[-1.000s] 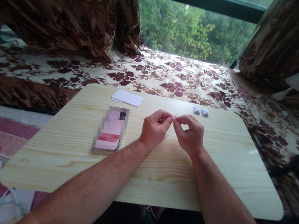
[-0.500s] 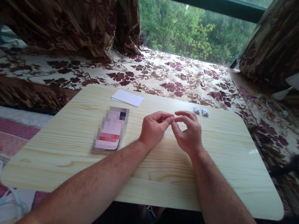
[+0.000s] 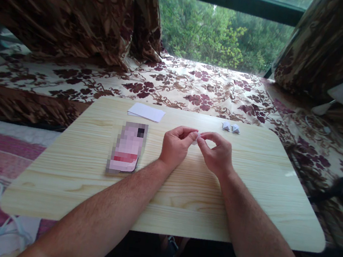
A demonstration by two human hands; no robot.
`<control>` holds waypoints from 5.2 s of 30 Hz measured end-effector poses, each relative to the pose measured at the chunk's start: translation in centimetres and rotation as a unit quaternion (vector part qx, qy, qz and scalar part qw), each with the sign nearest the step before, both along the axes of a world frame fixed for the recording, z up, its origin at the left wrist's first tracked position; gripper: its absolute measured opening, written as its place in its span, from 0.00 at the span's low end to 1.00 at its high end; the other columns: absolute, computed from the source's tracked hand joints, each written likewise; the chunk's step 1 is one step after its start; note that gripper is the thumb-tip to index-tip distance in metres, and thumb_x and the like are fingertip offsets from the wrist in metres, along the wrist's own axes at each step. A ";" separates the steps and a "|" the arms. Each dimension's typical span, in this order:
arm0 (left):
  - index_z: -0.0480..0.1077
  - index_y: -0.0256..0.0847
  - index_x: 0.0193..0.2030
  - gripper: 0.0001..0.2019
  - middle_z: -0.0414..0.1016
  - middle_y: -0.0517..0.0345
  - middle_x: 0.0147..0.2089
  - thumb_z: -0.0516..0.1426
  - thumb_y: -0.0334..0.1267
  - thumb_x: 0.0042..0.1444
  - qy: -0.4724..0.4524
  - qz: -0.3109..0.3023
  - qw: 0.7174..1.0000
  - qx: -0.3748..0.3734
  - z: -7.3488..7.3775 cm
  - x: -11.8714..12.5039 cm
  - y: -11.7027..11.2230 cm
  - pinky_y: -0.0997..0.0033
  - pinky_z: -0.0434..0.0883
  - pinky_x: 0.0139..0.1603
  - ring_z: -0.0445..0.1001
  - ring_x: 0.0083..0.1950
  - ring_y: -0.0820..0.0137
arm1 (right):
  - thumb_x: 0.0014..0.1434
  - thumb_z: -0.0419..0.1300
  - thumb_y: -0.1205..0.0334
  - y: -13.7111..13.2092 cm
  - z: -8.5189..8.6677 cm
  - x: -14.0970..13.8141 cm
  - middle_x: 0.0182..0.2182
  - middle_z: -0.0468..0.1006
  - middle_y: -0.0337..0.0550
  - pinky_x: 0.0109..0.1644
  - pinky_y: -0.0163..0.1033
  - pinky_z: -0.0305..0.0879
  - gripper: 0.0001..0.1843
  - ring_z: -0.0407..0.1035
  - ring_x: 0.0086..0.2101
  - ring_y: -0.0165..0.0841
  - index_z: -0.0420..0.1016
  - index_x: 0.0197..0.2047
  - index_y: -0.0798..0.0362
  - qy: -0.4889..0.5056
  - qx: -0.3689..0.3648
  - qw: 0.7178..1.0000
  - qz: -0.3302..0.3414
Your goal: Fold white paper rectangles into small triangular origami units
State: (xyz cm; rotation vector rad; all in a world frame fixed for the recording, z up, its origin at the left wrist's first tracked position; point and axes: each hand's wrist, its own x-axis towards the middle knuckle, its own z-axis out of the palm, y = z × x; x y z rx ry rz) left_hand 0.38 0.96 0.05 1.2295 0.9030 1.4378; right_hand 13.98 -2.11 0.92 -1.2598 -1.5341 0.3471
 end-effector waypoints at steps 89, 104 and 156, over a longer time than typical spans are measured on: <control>0.72 0.36 0.26 0.18 0.69 0.60 0.24 0.63 0.51 0.52 0.108 -0.072 0.991 -0.033 0.5 -0.1 -0.8 0.73 0.59 0.27 0.64 0.26 0.75 | 0.50 0.68 0.58 0.4 0.7 0.0 0.24 0.77 0.39 0.32 0.36 0.64 0.09 0.67 0.26 0.29 0.77 0.28 0.54 0.300 -0.109 0.946 0.060; 0.67 0.38 0.22 0.16 0.68 0.63 0.22 0.62 0.44 0.53 0.125 -0.033 0.991 -0.017 0.5 -0.2 -0.7 0.73 0.60 0.28 0.63 0.25 0.75 | 0.53 0.67 0.58 0.8 -0.1 0.4 0.24 0.75 0.38 0.31 0.36 0.63 0.08 0.66 0.26 0.28 0.77 0.30 0.54 0.273 -0.108 0.954 0.054; 0.72 0.37 0.26 0.13 0.70 0.61 0.23 0.63 0.46 0.50 0.102 -0.043 0.993 -0.042 0.6 -0.5 -0.6 0.73 0.60 0.27 0.64 0.26 0.74 | 0.51 0.66 0.59 0.6 0.3 0.4 0.22 0.72 0.36 0.29 0.35 0.57 0.08 0.62 0.24 0.28 0.75 0.27 0.54 0.224 -0.151 0.960 0.070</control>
